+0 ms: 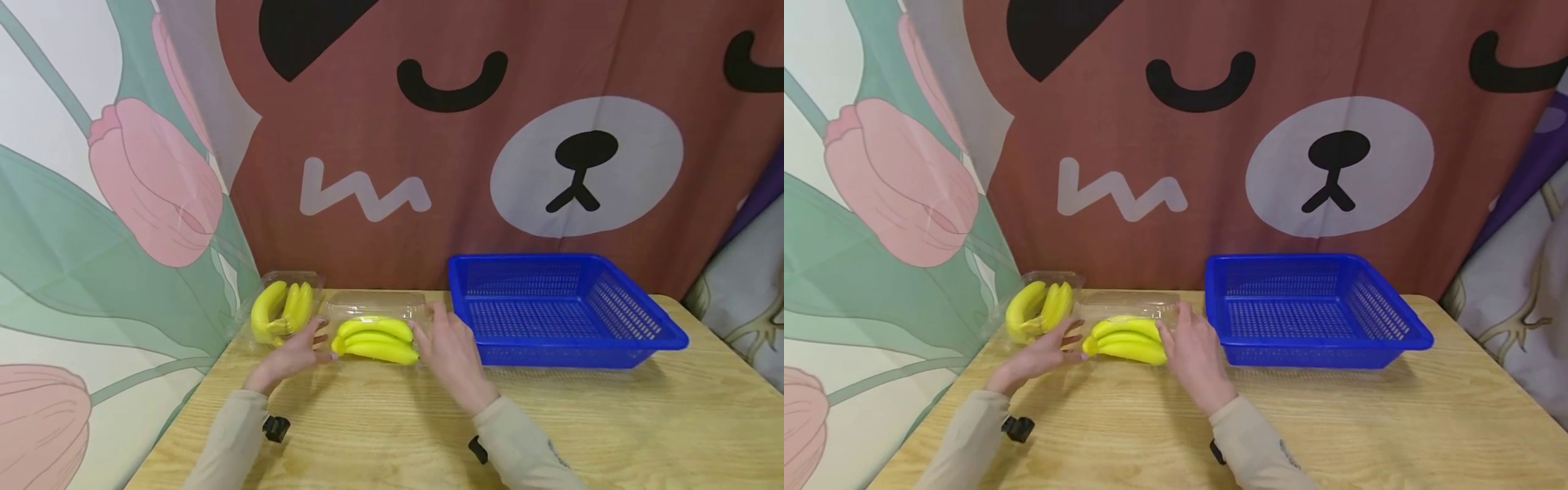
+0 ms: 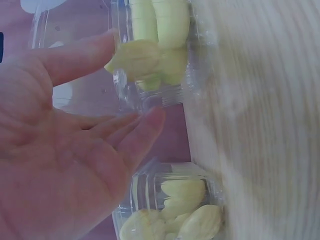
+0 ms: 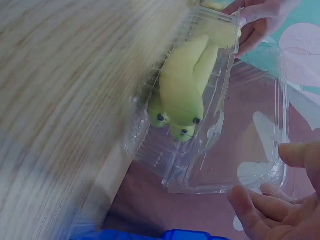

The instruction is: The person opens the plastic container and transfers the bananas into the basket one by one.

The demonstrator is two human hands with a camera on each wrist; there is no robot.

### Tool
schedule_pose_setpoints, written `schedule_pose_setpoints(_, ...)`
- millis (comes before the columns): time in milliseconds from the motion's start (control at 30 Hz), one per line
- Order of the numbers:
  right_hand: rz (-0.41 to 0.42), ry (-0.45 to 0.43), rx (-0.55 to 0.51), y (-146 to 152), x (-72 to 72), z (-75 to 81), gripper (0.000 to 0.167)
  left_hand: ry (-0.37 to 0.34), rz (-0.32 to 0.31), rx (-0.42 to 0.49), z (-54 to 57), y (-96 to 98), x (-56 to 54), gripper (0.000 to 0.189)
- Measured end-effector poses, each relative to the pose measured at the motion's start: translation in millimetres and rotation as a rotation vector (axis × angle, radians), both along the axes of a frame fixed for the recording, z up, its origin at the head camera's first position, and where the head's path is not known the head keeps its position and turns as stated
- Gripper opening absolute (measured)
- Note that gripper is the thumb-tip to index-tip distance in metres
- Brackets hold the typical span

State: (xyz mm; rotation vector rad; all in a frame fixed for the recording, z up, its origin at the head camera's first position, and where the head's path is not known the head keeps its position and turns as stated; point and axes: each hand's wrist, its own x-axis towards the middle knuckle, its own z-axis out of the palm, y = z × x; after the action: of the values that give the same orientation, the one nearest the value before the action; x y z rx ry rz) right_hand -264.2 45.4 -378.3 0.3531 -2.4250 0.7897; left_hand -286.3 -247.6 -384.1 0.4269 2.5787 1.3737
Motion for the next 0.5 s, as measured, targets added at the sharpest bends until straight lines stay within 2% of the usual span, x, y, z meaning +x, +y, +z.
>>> schedule_pose_setpoints(133,0.008,0.016,-0.004,3.8,-2.2,4.4,0.035,0.069,-0.032,-0.028,-1.6,2.0,-2.1,0.075)
schedule_pose_setpoints(300,0.036,-0.002,-0.046,7.8,-4.8,6.5,0.029,0.089,-0.053,-0.046,-4.6,4.9,-2.0,0.078)
schedule_pose_setpoints(500,0.081,-0.064,-0.165,9.2,-5.7,6.3,0.027,0.132,-0.028,-0.056,-7.4,9.1,-0.9,0.080)
